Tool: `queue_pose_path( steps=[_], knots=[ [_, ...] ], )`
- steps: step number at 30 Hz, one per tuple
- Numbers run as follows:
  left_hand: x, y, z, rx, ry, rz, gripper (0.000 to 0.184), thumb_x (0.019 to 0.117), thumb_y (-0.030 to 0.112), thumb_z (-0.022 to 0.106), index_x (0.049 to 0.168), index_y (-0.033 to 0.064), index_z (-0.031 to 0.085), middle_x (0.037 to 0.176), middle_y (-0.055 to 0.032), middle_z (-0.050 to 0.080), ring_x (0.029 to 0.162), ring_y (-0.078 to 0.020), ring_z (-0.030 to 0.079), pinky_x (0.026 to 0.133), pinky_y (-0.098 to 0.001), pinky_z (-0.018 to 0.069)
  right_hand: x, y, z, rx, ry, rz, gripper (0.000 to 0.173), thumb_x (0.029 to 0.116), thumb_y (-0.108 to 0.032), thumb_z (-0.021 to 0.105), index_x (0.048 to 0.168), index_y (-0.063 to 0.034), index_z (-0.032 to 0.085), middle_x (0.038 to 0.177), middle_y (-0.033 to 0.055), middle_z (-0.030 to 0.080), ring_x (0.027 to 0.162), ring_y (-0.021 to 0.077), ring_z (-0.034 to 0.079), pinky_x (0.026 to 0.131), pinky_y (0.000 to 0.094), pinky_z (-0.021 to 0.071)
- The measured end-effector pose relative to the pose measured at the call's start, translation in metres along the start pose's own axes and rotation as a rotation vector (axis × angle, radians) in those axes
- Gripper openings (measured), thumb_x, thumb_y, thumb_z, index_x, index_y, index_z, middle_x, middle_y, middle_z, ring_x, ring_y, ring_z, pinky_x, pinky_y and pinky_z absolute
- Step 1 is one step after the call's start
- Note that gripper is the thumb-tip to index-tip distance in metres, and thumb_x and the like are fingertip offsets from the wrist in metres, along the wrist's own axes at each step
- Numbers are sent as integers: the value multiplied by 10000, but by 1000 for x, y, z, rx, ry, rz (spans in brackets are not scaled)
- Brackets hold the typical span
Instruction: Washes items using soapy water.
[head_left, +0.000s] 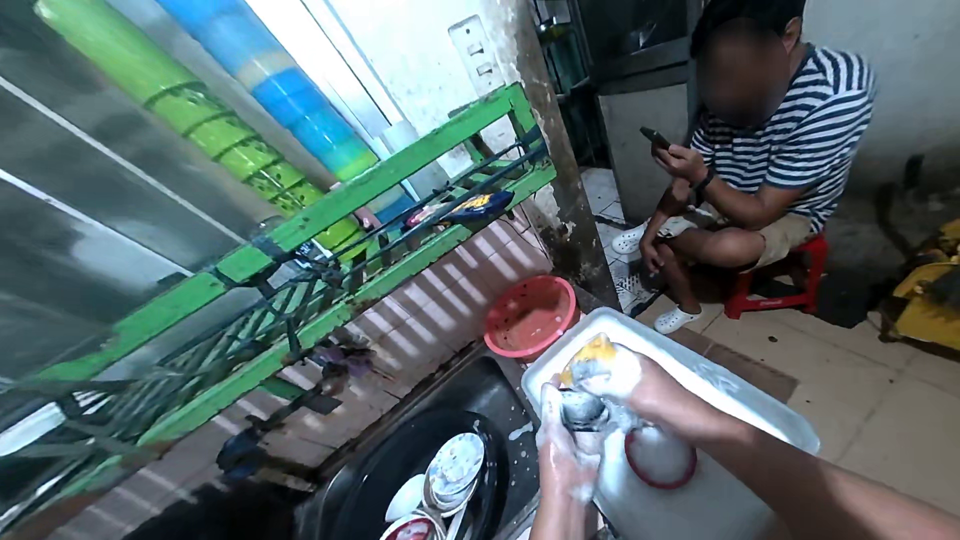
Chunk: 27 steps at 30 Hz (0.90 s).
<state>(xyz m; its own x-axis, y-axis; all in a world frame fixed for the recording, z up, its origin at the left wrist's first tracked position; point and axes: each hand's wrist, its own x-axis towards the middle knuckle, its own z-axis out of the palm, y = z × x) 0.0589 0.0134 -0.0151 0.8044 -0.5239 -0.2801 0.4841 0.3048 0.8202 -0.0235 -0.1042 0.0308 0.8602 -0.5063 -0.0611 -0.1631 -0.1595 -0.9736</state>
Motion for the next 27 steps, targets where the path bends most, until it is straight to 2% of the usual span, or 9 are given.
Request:
queue_pose_path(
  steps=[3,5,8,12,15,19,21,24,27],
  knots=[
    [10,1,-17,584,-110,361,570,1010,224,490,1542,40,401,1498,-160,503,1320,-226,534,1075,-407,471,10,22,-11,192,-21,152,313,1007,-187,610,1285,-45,582,988,100,664,837,154,642,762,351,550],
    [13,4,-13,945,-205,536,747,878,313,657,1525,6,442,1485,-199,526,1338,-267,532,1103,-446,442,20,36,-16,162,-75,278,267,1031,-189,600,1239,-22,613,961,114,656,814,172,631,765,368,541],
    [11,-17,-8,1021,-310,726,455,962,171,570,1345,-70,618,1416,-214,596,1348,-268,552,1148,-424,426,19,29,-7,86,-139,347,211,1049,-176,556,1192,-33,616,902,70,601,750,132,573,704,326,507],
    [6,1,-3,796,-141,369,293,1061,36,421,1201,-92,644,1120,-168,695,1038,-156,661,955,-306,533,-5,18,15,-310,-242,74,460,961,-102,641,1395,18,541,1261,226,639,1178,322,623,1020,500,492],
    [22,30,-1,693,-260,-56,310,1088,177,450,1048,-13,692,890,-85,715,825,-140,696,769,-319,596,-18,40,20,-627,-177,-600,311,982,-206,622,1206,8,653,1173,206,690,1180,366,644,1027,511,516],
    [26,-1,-3,903,-262,466,410,988,170,492,1284,-90,606,1342,-233,606,1261,-268,576,1068,-413,471,2,16,8,-33,-112,170,302,1020,-113,589,1301,-1,589,1067,168,651,940,225,639,855,405,534],
    [25,-12,3,913,-221,581,511,930,229,529,1315,-98,604,1408,-267,558,1326,-318,529,1119,-451,421,9,10,8,48,-22,302,319,1027,-143,598,1322,-24,573,1089,178,647,948,256,635,853,438,532],
    [16,11,1,747,-245,223,354,1092,153,401,1309,-43,602,1215,-148,669,1103,-156,635,979,-323,515,-6,13,2,-444,-337,-100,378,979,-89,603,1322,67,578,1267,257,632,1225,388,597,1044,569,465],
    [19,32,2,430,-231,-261,438,1124,354,334,1141,26,623,881,-103,684,777,-179,684,690,-352,597,-8,15,-8,-822,-454,-683,148,948,-22,610,1065,3,697,1069,225,676,1079,429,645,908,611,528]
  ],
)
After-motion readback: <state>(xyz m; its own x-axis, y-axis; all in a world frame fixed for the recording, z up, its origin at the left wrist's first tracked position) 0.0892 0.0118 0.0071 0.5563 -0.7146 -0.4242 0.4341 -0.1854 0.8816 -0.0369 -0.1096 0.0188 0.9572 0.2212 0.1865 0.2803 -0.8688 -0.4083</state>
